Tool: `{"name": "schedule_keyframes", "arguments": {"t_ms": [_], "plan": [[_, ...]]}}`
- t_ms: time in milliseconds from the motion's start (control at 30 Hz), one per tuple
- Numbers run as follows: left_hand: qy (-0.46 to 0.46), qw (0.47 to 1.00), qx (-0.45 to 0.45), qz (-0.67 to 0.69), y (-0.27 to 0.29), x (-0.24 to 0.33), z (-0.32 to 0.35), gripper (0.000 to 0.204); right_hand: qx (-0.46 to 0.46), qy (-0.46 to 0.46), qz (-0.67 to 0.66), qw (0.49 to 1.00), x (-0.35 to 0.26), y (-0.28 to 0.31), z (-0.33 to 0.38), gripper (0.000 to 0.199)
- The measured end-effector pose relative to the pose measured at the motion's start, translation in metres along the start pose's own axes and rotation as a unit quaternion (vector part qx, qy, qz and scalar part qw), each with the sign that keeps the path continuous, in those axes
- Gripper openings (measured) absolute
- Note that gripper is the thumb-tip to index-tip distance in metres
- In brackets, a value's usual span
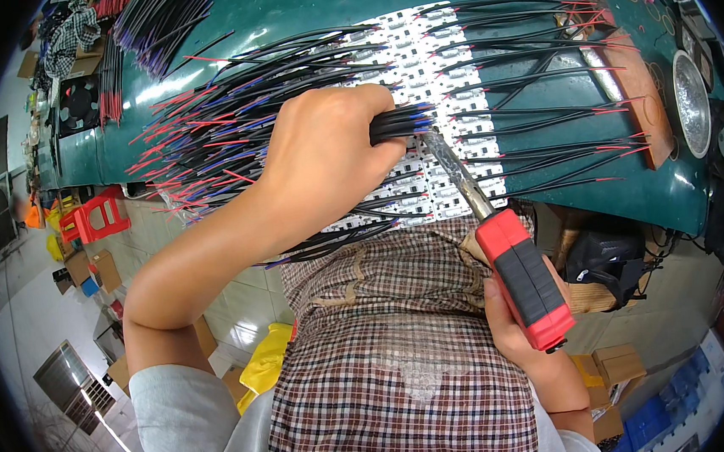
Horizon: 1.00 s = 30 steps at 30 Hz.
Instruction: The worker is using a heat tool to secure or process bundles of wires attached to LED strip panels on a factory assembly line.
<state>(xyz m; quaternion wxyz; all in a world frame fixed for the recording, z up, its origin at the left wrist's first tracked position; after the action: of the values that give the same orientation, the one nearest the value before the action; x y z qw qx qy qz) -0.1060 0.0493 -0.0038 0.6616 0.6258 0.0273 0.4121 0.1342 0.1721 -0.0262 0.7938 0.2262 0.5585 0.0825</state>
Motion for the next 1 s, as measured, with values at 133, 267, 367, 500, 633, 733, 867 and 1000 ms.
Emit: {"name": "schedule_keyframes", "arguments": {"t_ms": [133,267,367,500,633,733,867,1000], "plan": [[0.005,1.000,-0.005,0.006,0.000,0.000,0.000,0.019,-0.010,-0.012,-0.011,1.000,-0.001,-0.001,0.001,0.017],[0.016,1.000,-0.013,0.005,0.000,0.001,-0.001,0.018,-0.007,-0.013,-0.020,1.000,0.008,0.000,0.010,0.019],[0.009,1.000,-0.007,0.006,0.001,0.002,-0.003,0.017,-0.020,-0.042,-0.021,0.999,0.012,0.003,0.018,0.023],[0.024,1.000,-0.015,0.001,0.001,0.001,-0.003,0.017,-0.024,-0.047,-0.029,0.998,0.009,0.003,0.017,0.027],[0.007,1.000,-0.003,0.014,0.000,-0.003,-0.007,0.018,-0.029,-0.051,-0.047,0.997,0.016,0.001,0.018,0.027],[0.004,0.999,-0.004,0.034,0.004,-0.005,-0.009,0.018,-0.025,-0.061,-0.059,0.996,0.016,0.000,0.017,0.026],[-0.005,0.999,-0.005,0.041,0.004,-0.005,-0.009,0.017,-0.021,-0.038,-0.044,0.998,0.010,0.000,0.015,0.018],[0.000,1.000,-0.008,0.027,0.004,-0.002,-0.009,0.018,-0.035,-0.075,-0.068,0.994,0.013,0.000,0.018,0.022]]}}
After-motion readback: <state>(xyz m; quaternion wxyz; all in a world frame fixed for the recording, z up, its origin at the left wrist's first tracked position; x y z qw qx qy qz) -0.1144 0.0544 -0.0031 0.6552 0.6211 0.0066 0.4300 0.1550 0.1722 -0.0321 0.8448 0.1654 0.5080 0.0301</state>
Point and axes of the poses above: each hand's wrist, its own z-axis away from the middle knuckle, its own y-axis out of the back of the hand, x = y × z, the point moved 4 cm from there along -z, towards the middle knuckle, and after that the axes turned 9 degrees about -x, right-handed, at the moved point
